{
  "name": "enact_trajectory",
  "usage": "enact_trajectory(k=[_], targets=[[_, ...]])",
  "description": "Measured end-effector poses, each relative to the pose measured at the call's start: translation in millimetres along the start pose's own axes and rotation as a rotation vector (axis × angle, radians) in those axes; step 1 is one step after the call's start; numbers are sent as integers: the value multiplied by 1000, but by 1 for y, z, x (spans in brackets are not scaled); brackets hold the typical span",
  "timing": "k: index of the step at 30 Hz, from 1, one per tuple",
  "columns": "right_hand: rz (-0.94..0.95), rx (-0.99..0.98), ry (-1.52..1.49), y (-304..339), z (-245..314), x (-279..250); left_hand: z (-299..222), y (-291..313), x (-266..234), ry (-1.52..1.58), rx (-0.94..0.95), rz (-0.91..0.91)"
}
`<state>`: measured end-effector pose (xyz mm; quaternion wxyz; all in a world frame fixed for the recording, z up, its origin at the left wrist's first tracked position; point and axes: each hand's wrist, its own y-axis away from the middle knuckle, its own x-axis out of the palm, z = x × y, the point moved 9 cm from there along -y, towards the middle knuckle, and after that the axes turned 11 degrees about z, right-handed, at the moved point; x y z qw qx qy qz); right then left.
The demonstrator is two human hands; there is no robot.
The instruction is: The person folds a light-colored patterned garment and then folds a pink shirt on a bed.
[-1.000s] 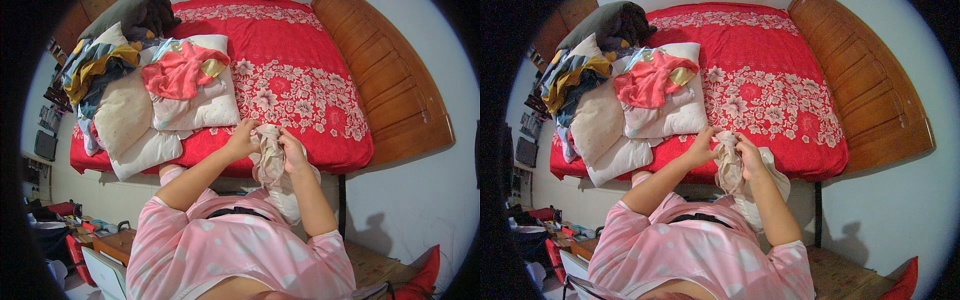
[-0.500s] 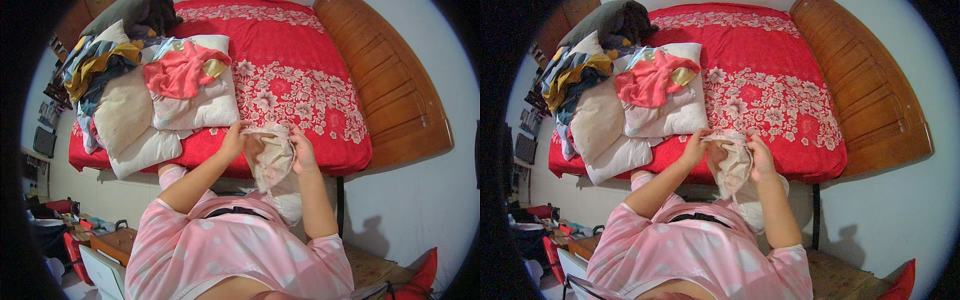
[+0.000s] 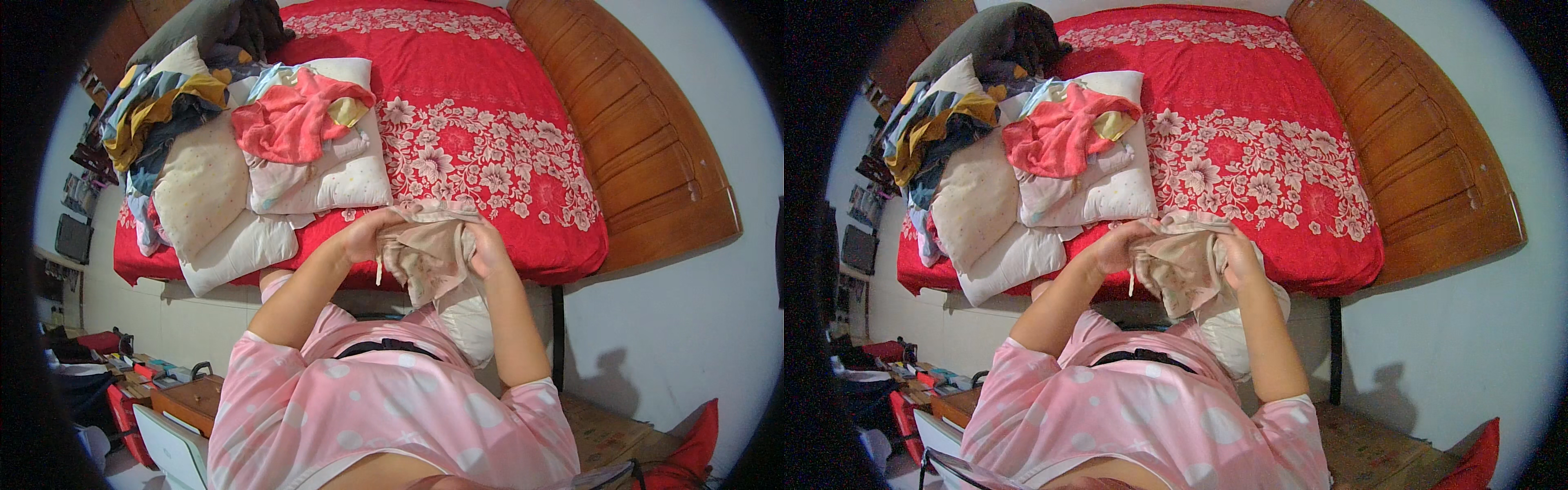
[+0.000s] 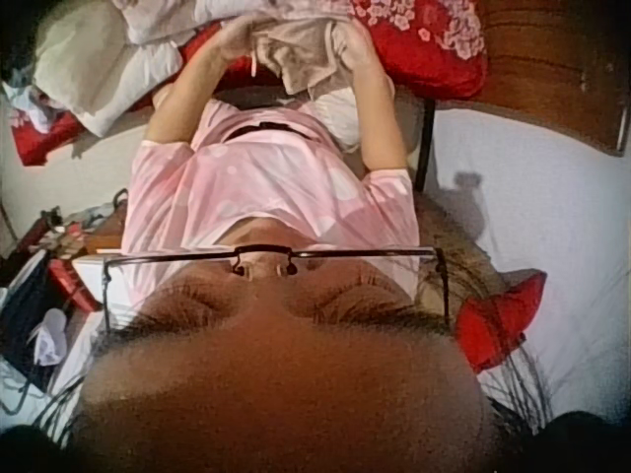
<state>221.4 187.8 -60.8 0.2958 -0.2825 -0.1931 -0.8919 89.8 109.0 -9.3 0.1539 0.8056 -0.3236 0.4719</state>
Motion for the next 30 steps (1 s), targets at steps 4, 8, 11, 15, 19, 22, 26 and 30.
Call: enact_trajectory(k=[4,8,11,15,19,22,26,30], targets=[[-17,138,-224,6,-3,-2,3,15,-38,-386,5,-372],[135,184,-234,9,-9,13,-11,19,-76,-1500,-186,-553],[119,141,-17,20,2,15,1,25,-88,-737,-147,-659],[176,187,521,29,4,42,14,15,-75,-93,65,-426],[153,164,359,18,-7,30,24,3,-50,-123,-27,-427],[123,89,-102,3,-13,-6,31,8,-59,-122,-154,-464],[29,165,-324,-2,-20,-24,52,20,-55,-364,-330,-185],[72,161,-388,1,-12,-6,57,9,-40,-343,-362,-195]])
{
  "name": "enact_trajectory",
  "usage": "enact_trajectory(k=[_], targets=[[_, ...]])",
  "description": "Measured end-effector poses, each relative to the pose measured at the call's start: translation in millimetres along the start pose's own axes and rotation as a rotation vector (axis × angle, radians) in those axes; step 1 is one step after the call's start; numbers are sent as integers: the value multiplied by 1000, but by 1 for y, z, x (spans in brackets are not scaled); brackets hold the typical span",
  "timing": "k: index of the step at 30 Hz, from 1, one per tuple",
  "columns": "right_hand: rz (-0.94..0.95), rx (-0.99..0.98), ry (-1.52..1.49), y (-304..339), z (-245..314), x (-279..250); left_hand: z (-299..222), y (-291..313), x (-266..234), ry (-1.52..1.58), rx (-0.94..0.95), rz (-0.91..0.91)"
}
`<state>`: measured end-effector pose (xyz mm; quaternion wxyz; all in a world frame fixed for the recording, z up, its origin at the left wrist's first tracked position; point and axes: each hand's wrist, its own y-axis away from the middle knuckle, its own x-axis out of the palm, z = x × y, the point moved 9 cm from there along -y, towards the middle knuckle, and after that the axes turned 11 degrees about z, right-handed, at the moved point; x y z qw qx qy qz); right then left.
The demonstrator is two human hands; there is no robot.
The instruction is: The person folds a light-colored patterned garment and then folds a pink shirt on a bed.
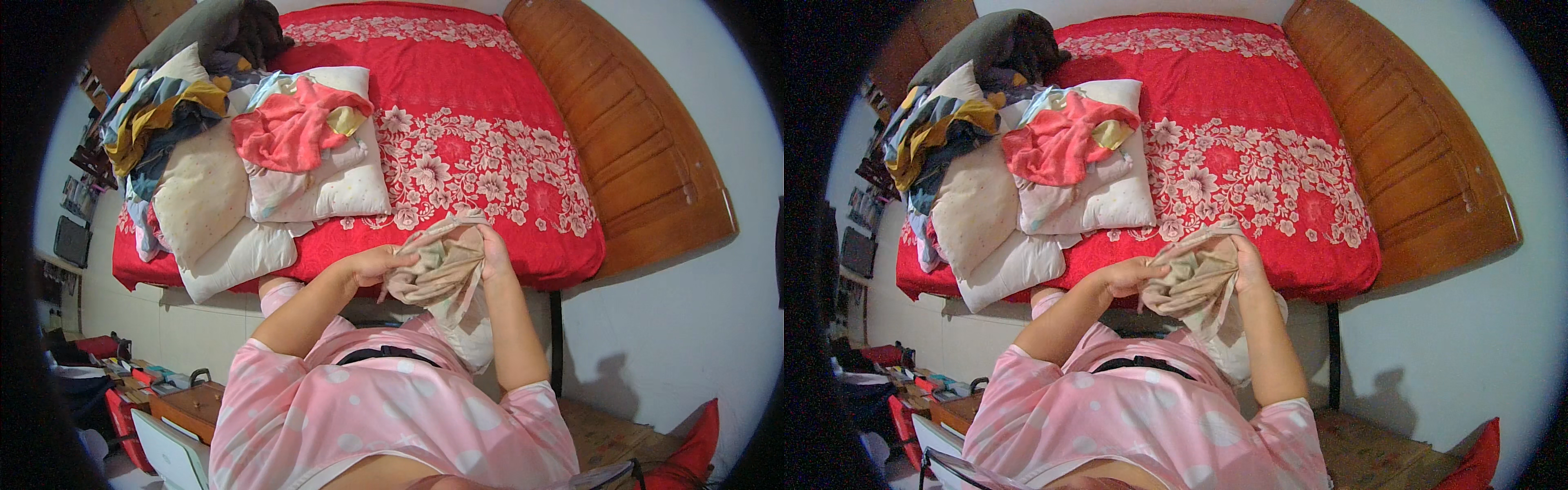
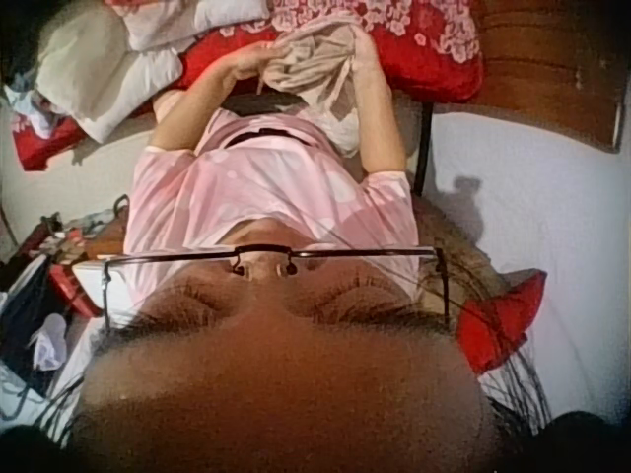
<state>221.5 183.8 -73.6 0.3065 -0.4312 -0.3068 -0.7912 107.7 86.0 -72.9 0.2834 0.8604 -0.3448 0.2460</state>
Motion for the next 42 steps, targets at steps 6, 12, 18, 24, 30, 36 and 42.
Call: enact_trajectory(k=[6,12,18,24,30,36,42], targets=[[-389,-122,887,13,30,-30,-38,4,3,406,461,-80],[-244,-753,1477,45,49,79,-38,1,-16,389,489,-209],[-76,-458,1647,31,13,86,-40,1,-12,380,439,-220],[-95,-565,1173,28,31,50,-34,12,-3,206,269,-216],[-116,-724,1207,38,50,55,-25,12,-28,173,300,-360],[-237,-750,1537,50,53,36,-62,24,-31,449,634,-217],[-182,-207,1794,18,6,-9,-71,14,-10,578,681,-15]])
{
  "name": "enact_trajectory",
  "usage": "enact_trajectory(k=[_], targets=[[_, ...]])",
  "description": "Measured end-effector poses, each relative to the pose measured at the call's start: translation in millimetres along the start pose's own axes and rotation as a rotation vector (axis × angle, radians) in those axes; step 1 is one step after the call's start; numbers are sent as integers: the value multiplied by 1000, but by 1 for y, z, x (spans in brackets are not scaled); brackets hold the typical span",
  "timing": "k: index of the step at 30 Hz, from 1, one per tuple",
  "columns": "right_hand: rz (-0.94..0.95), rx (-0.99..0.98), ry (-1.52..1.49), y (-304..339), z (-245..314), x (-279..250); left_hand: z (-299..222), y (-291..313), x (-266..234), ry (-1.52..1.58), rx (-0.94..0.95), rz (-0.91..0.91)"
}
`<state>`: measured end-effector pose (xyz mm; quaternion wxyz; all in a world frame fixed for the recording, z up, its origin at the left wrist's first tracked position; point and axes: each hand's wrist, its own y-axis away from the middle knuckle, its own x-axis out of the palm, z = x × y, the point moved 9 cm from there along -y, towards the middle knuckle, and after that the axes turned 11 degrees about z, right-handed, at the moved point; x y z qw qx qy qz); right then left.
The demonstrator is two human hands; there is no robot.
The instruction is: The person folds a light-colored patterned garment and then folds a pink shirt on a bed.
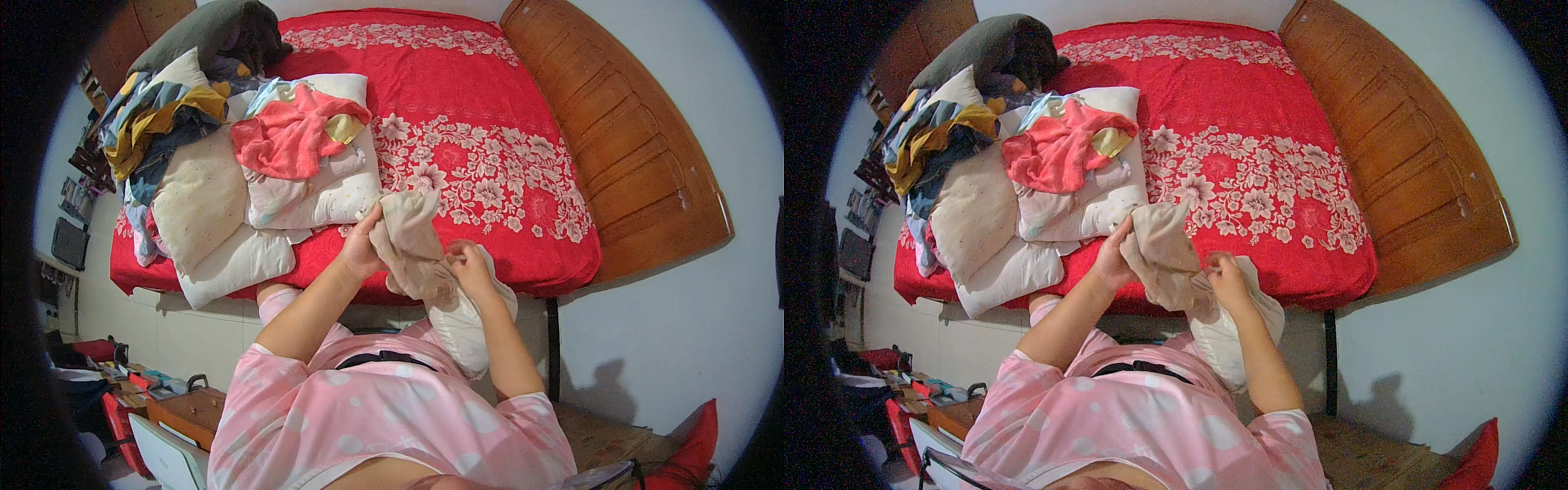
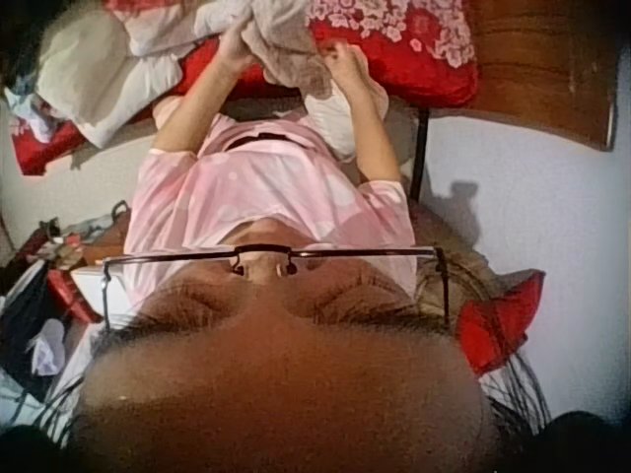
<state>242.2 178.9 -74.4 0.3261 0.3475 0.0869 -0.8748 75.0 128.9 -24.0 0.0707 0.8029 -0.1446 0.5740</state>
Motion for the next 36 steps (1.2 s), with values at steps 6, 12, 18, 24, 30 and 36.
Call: enact_trajectory(k=[6,12,18,24,30,36], targets=[[81,54,-1267,0,70,-24,12,4,-3,-569,-40,-100],[114,109,-692,-9,53,-17,0,6,24,-1445,153,39],[-507,-153,-1388,2,15,-95,-33,35,-3,-1413,-38,-10],[-359,-105,-1394,-5,11,-93,-34,62,-32,-1891,-718,255],[109,-69,-1452,-2,81,-54,-27,-10,60,-1530,115,132],[103,-182,-1431,12,87,-89,30,-28,76,-1817,-163,462]])
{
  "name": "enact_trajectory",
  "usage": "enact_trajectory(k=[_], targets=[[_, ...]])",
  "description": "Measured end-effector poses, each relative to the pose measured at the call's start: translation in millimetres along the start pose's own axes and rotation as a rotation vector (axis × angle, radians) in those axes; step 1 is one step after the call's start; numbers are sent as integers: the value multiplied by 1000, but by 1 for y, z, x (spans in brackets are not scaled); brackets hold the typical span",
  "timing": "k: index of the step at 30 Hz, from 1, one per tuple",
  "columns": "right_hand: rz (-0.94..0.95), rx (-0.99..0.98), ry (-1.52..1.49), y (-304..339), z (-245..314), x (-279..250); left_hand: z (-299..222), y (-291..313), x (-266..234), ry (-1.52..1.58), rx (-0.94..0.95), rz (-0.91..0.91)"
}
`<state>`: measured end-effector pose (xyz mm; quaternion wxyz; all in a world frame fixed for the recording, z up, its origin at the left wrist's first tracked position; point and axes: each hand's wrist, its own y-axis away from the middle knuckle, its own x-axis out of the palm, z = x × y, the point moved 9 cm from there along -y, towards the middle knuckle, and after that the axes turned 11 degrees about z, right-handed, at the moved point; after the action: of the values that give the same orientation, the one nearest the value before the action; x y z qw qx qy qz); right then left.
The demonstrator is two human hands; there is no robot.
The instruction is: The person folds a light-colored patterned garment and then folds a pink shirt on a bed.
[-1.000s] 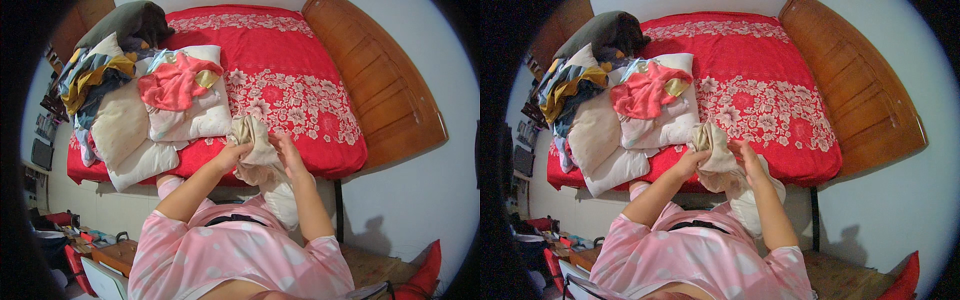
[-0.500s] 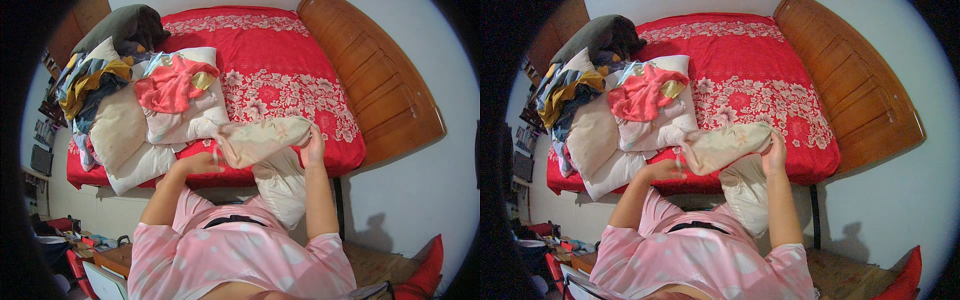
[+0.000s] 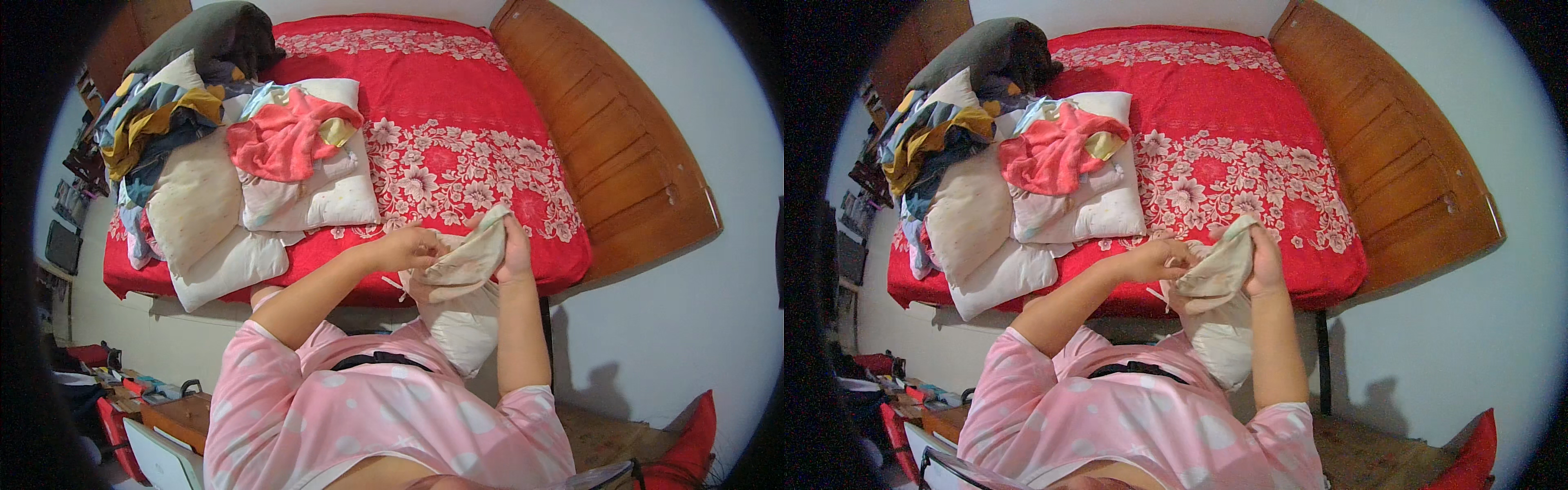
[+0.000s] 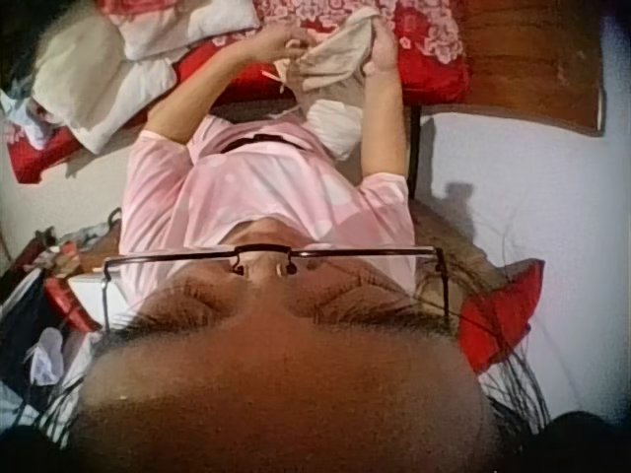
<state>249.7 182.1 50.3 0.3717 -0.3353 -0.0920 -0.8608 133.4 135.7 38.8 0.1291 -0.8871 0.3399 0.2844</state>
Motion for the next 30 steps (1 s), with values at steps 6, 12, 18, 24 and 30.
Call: enact_trajectory(k=[6,12,18,24,30], targets=[[-364,-323,242,25,52,-57,27,14,-13,628,-152,-152],[-466,-443,1064,26,59,-28,24,26,-43,926,-87,-403],[148,-506,1708,11,8,100,35,25,-35,942,-117,-435],[318,-281,1506,10,-16,84,37,38,-44,1274,-29,-608],[-60,-142,1368,4,-13,72,22,25,-14,1604,15,-398]])
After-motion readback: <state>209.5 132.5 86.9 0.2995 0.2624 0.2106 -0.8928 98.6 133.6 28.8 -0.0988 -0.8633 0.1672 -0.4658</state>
